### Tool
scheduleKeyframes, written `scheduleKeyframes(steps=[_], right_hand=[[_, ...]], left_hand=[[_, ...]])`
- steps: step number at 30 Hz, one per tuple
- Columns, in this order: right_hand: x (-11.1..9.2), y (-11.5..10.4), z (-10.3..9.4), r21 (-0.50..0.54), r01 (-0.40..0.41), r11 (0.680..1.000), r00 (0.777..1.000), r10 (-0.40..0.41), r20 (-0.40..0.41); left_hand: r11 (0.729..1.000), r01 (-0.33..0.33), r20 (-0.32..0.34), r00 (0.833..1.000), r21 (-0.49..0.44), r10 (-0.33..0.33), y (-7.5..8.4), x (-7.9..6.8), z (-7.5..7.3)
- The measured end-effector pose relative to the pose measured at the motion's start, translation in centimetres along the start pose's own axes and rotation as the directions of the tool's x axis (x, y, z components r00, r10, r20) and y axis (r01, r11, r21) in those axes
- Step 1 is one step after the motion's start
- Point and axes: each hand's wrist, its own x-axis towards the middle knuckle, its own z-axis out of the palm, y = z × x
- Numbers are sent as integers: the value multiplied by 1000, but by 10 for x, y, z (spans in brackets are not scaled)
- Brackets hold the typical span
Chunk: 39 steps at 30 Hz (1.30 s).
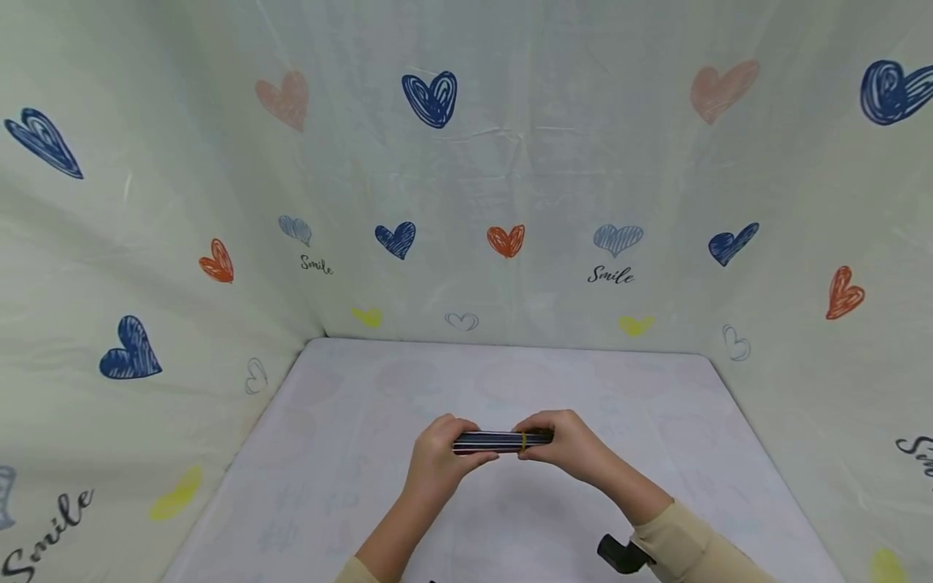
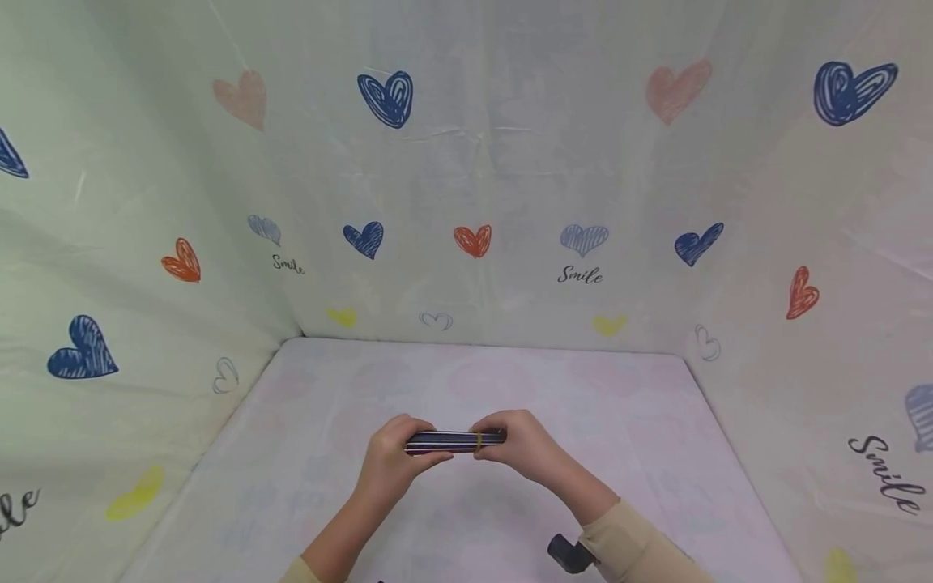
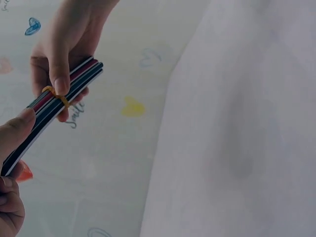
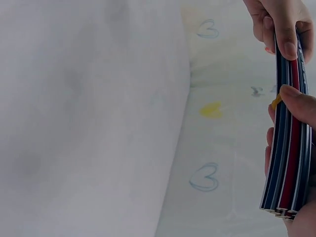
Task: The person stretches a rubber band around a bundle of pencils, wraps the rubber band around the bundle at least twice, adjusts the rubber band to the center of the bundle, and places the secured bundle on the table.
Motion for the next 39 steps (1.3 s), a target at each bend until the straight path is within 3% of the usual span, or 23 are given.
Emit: scheduleKeyframes(steps=[9,18,23,27,30,36,39], right_hand=[[-3,-1,2,-38,31,999,999,-31,-7],[-4,-4,6,-140,-5,990,1000,6,11],[-9,-7,1,-47,-12,999,1000,11,-4],[-10,-9,-3,19,-2,1000,1000,3,-13],[-10,-8,-2,10,22,1000,999,-22,-27],[-10,-5,4,-80,131,988,987,-137,-78],[-9,-5,5,-128,147,981,984,-158,-84]], left_hand=[[1000,-2,-13,1000,-21,2,3,-1,3],[1000,2,13,1000,-31,-1,8,-1,5],[999,-16,-9,1000,-44,16,3,-2,3],[997,22,-2,1000,-77,-22,1,-2,1],[995,52,-1,999,-88,-52,2,-3,1],[994,44,-19,999,-100,-47,4,-3,5],[994,61,-19,998,-95,-63,6,-4,6]])
